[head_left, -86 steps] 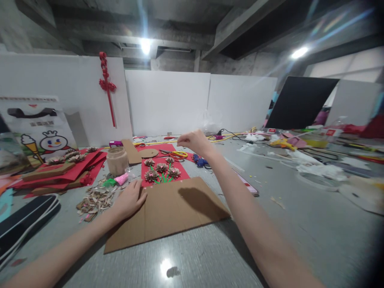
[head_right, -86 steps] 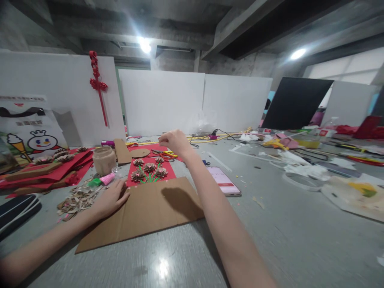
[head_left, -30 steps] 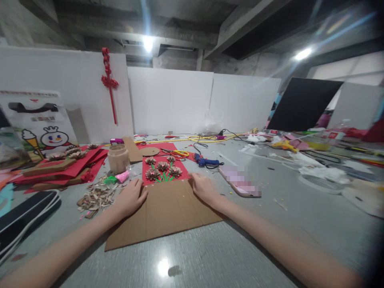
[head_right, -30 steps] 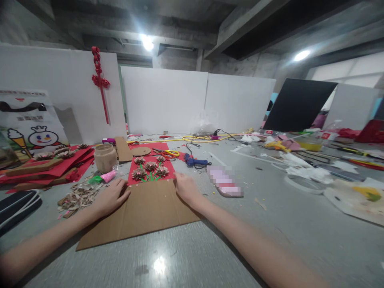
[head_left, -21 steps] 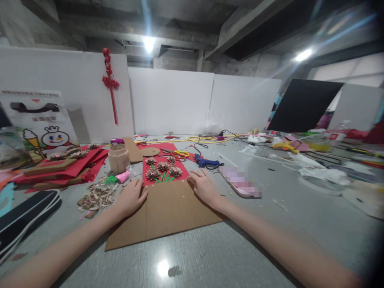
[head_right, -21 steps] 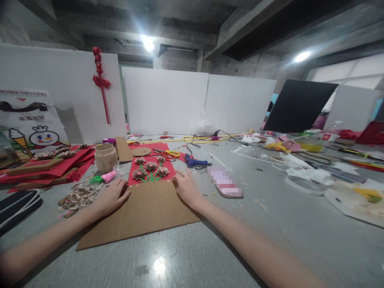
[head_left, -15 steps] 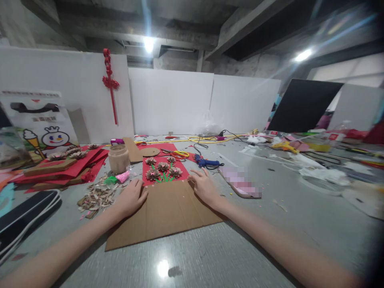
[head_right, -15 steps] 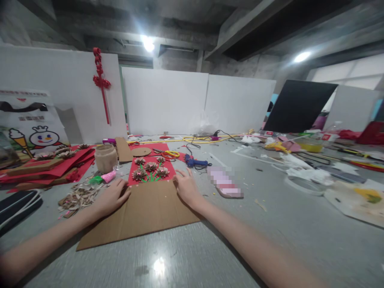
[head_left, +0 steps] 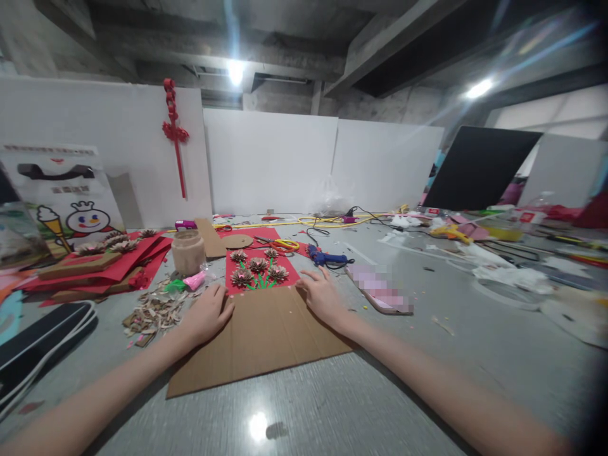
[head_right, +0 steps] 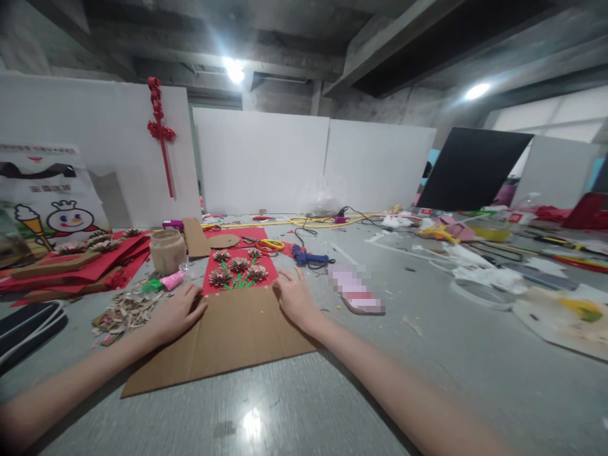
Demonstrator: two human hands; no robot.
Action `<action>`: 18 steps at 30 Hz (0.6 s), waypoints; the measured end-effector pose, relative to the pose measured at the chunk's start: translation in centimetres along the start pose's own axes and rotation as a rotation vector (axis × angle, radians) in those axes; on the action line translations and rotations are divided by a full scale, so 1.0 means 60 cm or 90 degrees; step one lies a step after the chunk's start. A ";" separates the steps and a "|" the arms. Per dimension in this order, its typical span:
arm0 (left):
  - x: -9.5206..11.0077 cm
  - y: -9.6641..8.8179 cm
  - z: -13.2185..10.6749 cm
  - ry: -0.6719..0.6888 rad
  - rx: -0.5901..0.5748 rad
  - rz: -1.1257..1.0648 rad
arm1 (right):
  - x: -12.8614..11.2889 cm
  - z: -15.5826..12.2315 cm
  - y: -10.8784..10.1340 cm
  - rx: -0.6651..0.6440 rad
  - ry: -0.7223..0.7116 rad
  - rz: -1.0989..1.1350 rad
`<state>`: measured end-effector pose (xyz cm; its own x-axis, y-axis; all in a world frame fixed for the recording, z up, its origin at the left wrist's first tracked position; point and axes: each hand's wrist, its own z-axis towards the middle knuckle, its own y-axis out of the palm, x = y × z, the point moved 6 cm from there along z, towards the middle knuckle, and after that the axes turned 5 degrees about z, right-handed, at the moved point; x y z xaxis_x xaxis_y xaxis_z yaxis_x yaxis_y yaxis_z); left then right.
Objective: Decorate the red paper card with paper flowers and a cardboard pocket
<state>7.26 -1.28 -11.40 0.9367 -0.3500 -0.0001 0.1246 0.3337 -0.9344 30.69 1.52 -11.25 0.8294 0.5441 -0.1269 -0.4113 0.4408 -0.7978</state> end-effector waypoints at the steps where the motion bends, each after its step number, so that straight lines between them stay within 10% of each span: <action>1: 0.000 0.000 0.000 0.000 -0.002 0.000 | 0.000 0.000 0.000 0.001 -0.002 0.000; 18: 0.002 0.000 -0.001 0.011 -0.019 0.026 | -0.005 -0.001 -0.006 0.046 -0.034 -0.003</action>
<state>7.37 -1.34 -11.43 0.9350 -0.3519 -0.0446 0.0763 0.3224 -0.9435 30.62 1.15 -10.98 0.8112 0.5779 -0.0896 -0.4343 0.4927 -0.7541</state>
